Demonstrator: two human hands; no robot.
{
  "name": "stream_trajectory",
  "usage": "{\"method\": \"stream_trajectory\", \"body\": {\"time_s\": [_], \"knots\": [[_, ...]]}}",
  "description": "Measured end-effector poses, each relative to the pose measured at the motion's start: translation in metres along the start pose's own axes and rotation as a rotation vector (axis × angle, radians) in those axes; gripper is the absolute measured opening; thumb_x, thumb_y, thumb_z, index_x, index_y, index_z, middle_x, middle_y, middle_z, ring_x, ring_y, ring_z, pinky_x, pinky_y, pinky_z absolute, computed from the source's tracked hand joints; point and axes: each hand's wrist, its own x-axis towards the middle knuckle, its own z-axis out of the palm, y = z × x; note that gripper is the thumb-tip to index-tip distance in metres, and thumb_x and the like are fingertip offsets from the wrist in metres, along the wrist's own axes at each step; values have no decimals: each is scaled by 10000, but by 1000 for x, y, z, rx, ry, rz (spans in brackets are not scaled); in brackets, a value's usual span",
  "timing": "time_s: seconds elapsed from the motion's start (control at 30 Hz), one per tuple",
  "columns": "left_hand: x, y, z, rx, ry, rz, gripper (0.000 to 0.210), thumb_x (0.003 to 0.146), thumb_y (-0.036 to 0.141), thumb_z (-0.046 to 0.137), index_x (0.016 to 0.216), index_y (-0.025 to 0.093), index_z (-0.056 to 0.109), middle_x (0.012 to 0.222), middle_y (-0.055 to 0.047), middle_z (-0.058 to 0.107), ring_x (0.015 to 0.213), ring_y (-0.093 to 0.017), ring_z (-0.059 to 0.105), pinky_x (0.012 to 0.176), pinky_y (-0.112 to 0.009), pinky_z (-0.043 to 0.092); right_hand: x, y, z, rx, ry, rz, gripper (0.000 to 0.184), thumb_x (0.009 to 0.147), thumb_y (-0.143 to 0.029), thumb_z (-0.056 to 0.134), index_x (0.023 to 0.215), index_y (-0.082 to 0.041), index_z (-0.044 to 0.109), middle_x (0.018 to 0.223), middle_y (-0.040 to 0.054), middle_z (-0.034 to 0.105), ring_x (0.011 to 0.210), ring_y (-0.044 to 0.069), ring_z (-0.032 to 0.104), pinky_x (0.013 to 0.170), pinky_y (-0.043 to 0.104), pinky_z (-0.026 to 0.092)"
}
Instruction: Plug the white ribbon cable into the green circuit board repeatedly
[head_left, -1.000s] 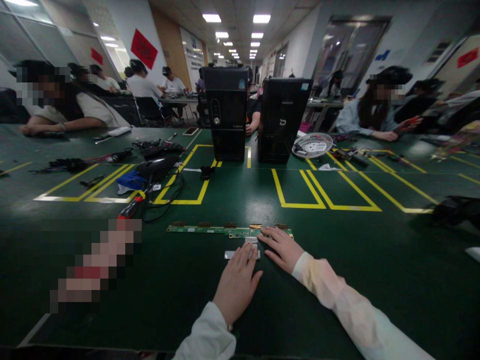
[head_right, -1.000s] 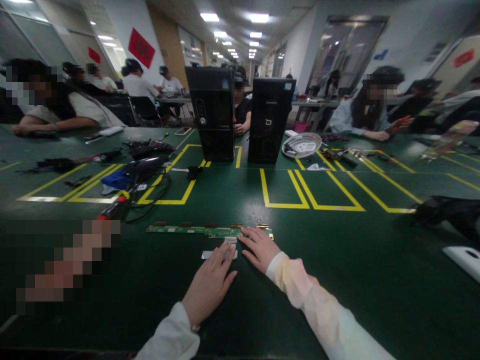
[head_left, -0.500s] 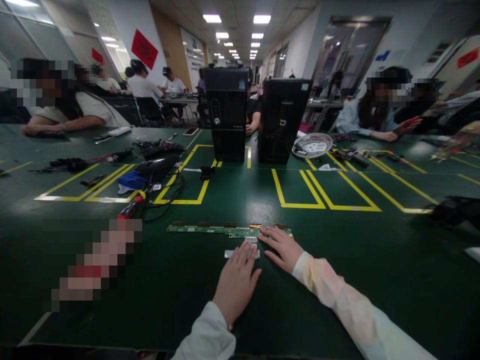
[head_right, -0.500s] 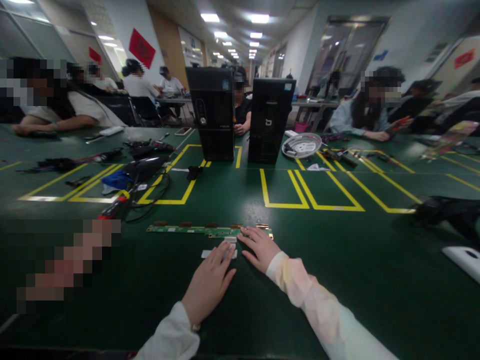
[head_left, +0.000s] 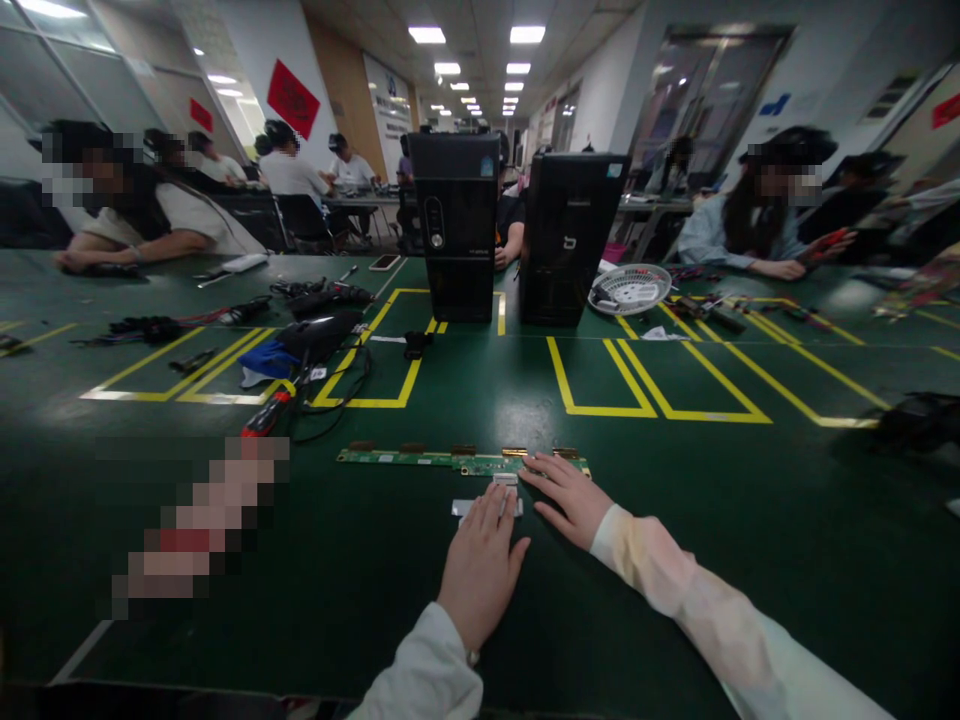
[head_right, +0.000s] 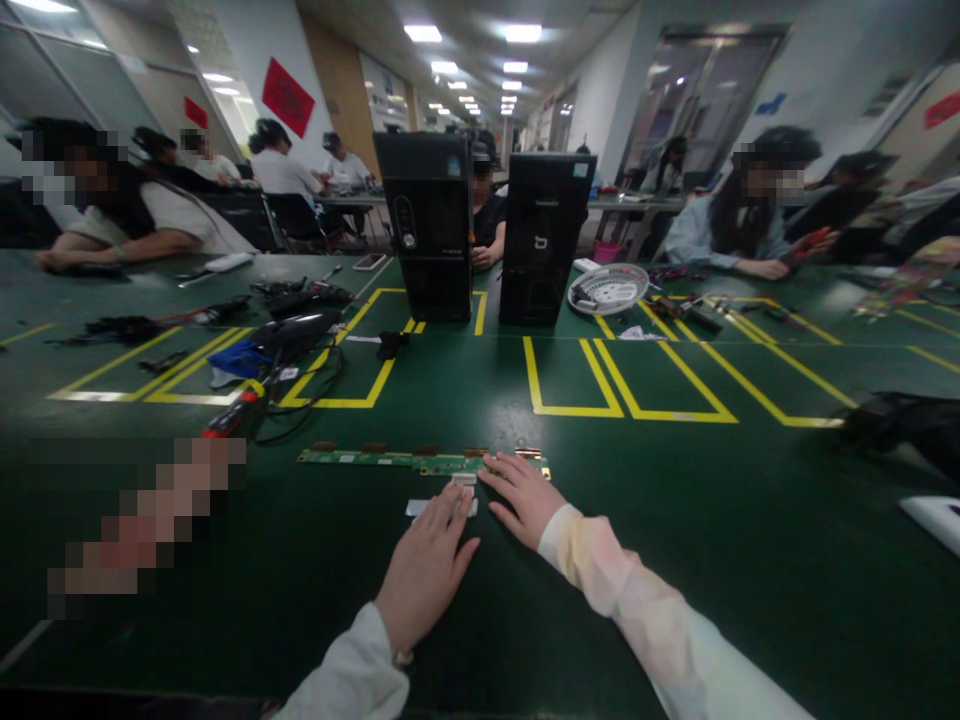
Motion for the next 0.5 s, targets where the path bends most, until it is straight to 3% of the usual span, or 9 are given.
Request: {"method": "stream_trajectory", "body": {"time_s": [0.33, 0.5], "knots": [[9, -8, -13, -9, -118, 41, 494, 913, 305, 462, 1353, 83, 429, 1416, -172, 451, 1307, -274, 420, 1037, -430, 421, -1, 2, -1, 1, -6, -15, 464, 934, -343, 399, 1366, -181, 447, 1435, 107, 404, 1354, 243, 299, 1102, 515, 284], [9, -13, -13, -31, -86, 66, 467, 926, 319, 436, 1347, 117, 437, 1409, -153, 468, 1303, -256, 429, 1044, -433, 413, 0, 0, -2, -3, -1, -3, 464, 932, -337, 406, 1368, -184, 445, 1436, 109, 401, 1357, 239, 295, 1102, 507, 286]]}}
